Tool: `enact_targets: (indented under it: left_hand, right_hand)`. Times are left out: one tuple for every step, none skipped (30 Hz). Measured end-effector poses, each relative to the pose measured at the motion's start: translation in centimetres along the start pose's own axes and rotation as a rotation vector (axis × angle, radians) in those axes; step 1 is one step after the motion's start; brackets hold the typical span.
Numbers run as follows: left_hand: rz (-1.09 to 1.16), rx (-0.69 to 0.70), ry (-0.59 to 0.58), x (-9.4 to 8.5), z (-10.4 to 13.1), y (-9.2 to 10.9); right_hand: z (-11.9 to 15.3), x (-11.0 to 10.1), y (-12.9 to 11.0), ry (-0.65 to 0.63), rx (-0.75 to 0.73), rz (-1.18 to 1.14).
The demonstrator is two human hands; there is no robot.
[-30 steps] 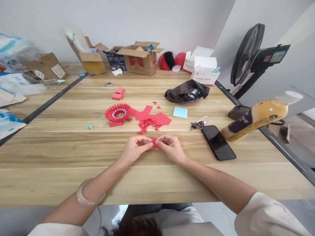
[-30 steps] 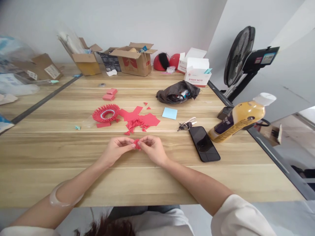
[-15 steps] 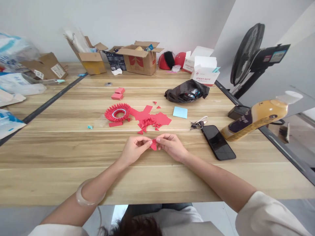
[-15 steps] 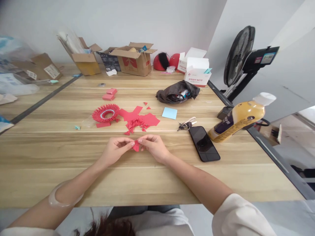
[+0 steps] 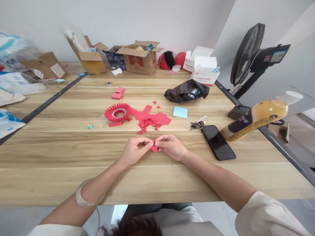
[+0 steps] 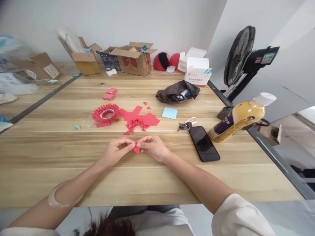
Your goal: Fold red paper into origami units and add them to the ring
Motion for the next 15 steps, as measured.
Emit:
enact_targets:
  left_hand:
    - [-0.007, 0.001, -0.001, -0.01, 0.02, -0.01]
    - [-0.016, 0.001, -0.003, -0.02, 0.03, 0.01]
    - [-0.028, 0.001, -0.007, -0.03, 0.02, 0.06]
    - [-0.04, 0.001, -0.012, -0.03, 0.0, 0.12]
    - [-0.052, 0.002, -0.017, -0.03, -0.04, 0.21]
    - [-0.061, 0.004, -0.02, -0.03, -0.08, 0.29]
    - [-0.068, 0.008, -0.022, -0.03, -0.13, 0.37]
    - [-0.073, 0.011, -0.024, -0.03, -0.16, 0.43]
    - [-0.078, 0.014, -0.024, -0.02, -0.18, 0.46]
    - [-0.083, 0.017, -0.024, -0.01, -0.18, 0.48]
    - [-0.086, 0.018, -0.024, -0.01, -0.17, 0.47]
    - [-0.091, 0.017, -0.024, -0.01, -0.14, 0.44]
    - [-0.097, 0.016, -0.024, -0.01, -0.11, 0.41]
    - [-0.105, 0.015, -0.023, -0.02, -0.07, 0.38]
    - [-0.117, 0.017, -0.023, -0.04, -0.03, 0.36]
  right_hand:
    - [0.0, -0.03, 0.01, -0.004, 0.005, -0.001]
    - [0.0, -0.05, 0.01, -0.007, 0.01, -0.002]
    - [0.01, -0.08, 0.02, -0.01, 0.014, -0.002]
    - [0.02, -0.11, 0.02, -0.013, 0.017, 0.0]
    - [0.04, -0.12, 0.01, -0.017, 0.02, 0.003]
    - [0.07, -0.13, 0.0, -0.022, 0.023, 0.007]
    - [0.09, -0.13, -0.02, -0.025, 0.024, 0.011]
    - [0.12, -0.12, -0.05, -0.028, 0.024, 0.015]
    - [0.14, -0.12, -0.07, -0.029, 0.022, 0.019]
    - [0.14, -0.11, -0.08, -0.03, 0.02, 0.022]
    - [0.14, -0.1, -0.08, -0.031, 0.016, 0.027]
    - [0.12, -0.09, -0.07, -0.031, 0.012, 0.035]
    - [0.08, -0.09, -0.03, -0.028, 0.007, 0.048]
    - [0.04, -0.09, 0.02, -0.019, -0.002, 0.066]
    - [0.0, -0.1, 0.09, -0.004, -0.013, 0.091]
Point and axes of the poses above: each hand's wrist, its own z-axis away from the middle knuckle, its own x-axis out of the palm, y = z × x, the point moved 1 cm from there along -z, towards the middle knuckle, and after that the axes turned 15 degrees about x, right-handed, at the moved point
